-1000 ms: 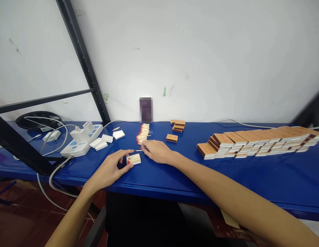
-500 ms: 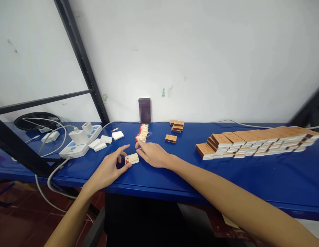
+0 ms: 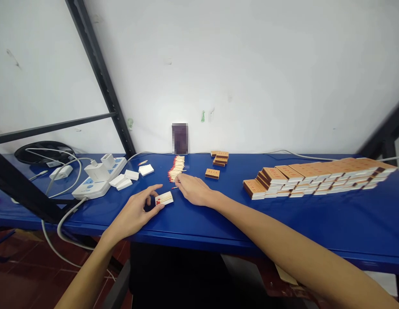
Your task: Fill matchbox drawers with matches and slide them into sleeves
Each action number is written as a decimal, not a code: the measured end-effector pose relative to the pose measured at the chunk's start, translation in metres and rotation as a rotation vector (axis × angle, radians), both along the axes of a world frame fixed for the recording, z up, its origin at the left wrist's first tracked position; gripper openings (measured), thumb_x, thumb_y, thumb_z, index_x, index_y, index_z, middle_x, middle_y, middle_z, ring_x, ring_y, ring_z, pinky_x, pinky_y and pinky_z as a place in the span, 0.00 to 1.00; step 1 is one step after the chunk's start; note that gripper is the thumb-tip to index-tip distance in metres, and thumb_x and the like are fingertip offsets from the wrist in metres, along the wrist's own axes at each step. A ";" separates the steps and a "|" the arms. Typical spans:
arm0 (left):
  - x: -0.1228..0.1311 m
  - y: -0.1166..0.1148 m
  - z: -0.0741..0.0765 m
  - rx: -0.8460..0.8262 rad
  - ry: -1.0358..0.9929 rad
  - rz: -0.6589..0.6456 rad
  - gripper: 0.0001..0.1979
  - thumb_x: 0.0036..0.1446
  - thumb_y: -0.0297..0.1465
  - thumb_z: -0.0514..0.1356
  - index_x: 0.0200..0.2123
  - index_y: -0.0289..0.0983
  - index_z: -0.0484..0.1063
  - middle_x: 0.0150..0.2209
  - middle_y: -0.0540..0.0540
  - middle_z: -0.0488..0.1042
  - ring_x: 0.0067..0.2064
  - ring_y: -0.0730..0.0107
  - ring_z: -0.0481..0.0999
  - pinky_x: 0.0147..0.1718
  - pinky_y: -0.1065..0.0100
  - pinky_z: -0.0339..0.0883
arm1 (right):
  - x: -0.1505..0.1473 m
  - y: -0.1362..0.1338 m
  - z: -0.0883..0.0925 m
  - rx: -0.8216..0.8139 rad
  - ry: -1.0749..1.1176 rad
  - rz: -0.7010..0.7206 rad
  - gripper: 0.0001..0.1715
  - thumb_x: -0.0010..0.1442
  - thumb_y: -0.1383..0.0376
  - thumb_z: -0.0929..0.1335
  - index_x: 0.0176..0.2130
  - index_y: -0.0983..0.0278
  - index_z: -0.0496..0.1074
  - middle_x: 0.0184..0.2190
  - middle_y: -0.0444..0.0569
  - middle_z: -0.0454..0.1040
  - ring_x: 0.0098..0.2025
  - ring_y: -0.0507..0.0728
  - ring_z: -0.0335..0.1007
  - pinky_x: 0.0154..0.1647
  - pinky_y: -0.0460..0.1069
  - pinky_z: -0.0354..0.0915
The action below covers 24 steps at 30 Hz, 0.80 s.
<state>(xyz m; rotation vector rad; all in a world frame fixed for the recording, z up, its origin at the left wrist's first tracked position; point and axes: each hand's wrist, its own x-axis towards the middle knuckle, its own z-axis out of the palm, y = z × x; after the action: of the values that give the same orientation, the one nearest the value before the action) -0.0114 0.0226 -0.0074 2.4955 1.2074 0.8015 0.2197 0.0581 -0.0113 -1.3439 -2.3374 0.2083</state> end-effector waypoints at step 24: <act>-0.001 0.000 0.000 -0.015 0.003 -0.028 0.26 0.61 0.37 0.58 0.62 0.44 0.59 0.44 0.48 0.73 0.35 0.69 0.70 0.40 0.65 0.67 | -0.011 -0.015 0.009 0.040 0.000 0.003 0.09 0.68 0.63 0.59 0.44 0.61 0.65 0.40 0.48 0.75 0.40 0.56 0.70 0.38 0.49 0.57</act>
<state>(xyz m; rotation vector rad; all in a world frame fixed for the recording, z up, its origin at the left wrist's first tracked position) -0.0122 0.0223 -0.0076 2.4973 1.1726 0.7791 0.2086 0.0434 -0.0025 -1.3217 -2.3316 0.1618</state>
